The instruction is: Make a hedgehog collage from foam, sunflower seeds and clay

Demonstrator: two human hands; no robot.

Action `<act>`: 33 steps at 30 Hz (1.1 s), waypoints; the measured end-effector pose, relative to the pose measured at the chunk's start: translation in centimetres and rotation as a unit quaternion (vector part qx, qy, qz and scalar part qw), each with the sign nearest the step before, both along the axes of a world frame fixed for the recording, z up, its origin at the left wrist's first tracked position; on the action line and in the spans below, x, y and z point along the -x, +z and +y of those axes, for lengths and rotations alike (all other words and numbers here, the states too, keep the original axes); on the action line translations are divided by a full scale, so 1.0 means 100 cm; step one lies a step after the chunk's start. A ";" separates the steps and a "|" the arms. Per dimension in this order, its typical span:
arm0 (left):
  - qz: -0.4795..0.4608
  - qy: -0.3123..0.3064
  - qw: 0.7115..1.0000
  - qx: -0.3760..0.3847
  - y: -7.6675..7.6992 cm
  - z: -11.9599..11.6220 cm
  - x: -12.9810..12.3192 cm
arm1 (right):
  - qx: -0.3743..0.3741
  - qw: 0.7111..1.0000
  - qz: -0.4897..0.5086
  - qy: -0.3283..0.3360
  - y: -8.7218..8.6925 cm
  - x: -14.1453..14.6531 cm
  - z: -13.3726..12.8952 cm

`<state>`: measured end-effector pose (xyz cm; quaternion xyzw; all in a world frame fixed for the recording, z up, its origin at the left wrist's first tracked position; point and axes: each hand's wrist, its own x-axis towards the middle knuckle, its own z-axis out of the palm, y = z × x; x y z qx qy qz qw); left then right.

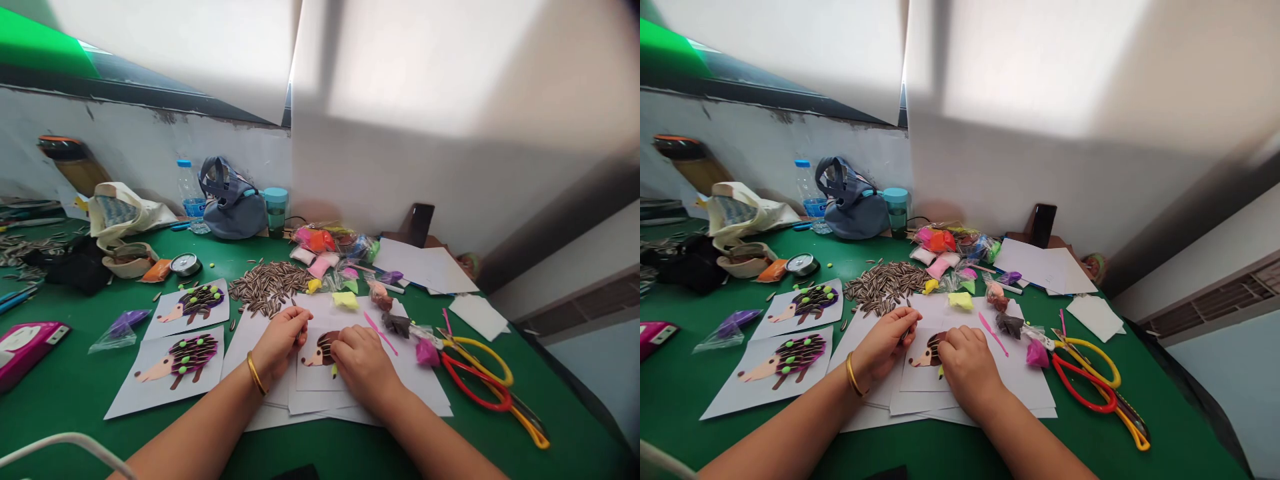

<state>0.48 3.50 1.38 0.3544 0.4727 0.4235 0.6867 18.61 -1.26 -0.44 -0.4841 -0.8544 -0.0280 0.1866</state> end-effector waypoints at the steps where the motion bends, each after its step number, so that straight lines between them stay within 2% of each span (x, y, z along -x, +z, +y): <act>1: 0.000 -0.001 1.000 0.000 0.000 0.000 0.000 | 0.001 1.000 0.000 0.001 0.000 0.000 0.000; 9: -0.007 -0.007 1.000 0.012 0.001 0.000 0.002 | 0.022 0.999 0.045 -0.013 0.003 -0.004 -0.001; 15: -0.025 -0.017 0.999 0.029 0.003 0.000 0.002 | 0.023 0.994 0.107 -0.015 0.013 -0.006 -0.005; 21: -0.077 -0.077 0.993 0.052 0.007 -0.009 -0.001 | -0.015 0.979 0.200 0.037 0.022 0.007 -0.009; 27: -0.012 -0.155 0.987 0.042 0.014 -0.023 -0.008 | -0.023 0.979 0.188 0.078 0.021 0.015 -0.008; 33: -0.042 -0.181 0.982 0.026 0.009 -0.025 -0.009 | -0.036 0.974 0.206 0.085 0.024 0.015 -0.010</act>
